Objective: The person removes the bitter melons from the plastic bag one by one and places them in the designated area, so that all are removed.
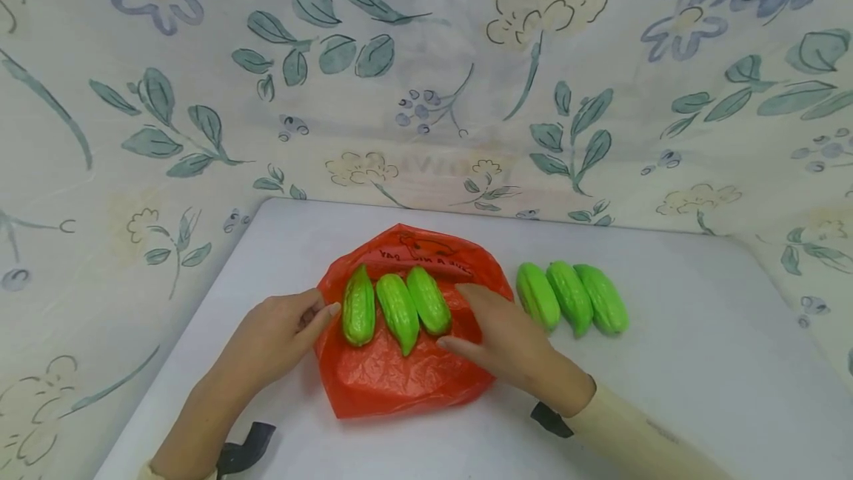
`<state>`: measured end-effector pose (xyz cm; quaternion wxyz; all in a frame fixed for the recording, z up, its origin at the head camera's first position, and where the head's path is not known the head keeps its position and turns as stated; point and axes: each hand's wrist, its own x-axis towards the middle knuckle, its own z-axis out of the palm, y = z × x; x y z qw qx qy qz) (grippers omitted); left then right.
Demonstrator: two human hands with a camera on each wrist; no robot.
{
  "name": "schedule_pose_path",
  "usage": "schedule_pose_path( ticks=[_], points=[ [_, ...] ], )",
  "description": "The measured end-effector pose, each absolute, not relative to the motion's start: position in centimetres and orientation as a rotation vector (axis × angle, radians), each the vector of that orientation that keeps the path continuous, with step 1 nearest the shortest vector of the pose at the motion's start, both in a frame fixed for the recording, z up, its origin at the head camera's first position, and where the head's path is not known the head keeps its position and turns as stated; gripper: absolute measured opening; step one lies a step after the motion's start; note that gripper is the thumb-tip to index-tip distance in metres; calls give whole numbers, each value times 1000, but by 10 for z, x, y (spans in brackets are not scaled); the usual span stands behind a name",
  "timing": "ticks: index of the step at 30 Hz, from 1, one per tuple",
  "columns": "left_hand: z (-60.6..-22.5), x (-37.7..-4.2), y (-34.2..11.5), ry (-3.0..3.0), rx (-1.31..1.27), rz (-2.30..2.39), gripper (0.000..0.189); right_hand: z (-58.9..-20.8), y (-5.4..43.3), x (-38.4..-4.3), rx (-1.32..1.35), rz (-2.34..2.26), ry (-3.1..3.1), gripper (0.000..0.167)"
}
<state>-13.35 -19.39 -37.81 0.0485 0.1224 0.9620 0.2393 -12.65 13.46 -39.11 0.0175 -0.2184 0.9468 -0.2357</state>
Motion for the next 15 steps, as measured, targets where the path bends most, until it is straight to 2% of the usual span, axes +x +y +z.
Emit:
schedule_pose_path(
  ticks=[4, 11, 15],
  points=[
    [-378, -134, -196, 2944, 371, 737, 25, -396, 127, -137, -658, -747, 2930, 81],
    [-385, -133, -197, 2941, 370, 725, 25, -408, 119, -144, -614, -753, 2873, 61],
    [-383, -132, -197, 2950, 348, 712, 24, -413, 116, -147, -577, -748, 2870, 60]
  ],
)
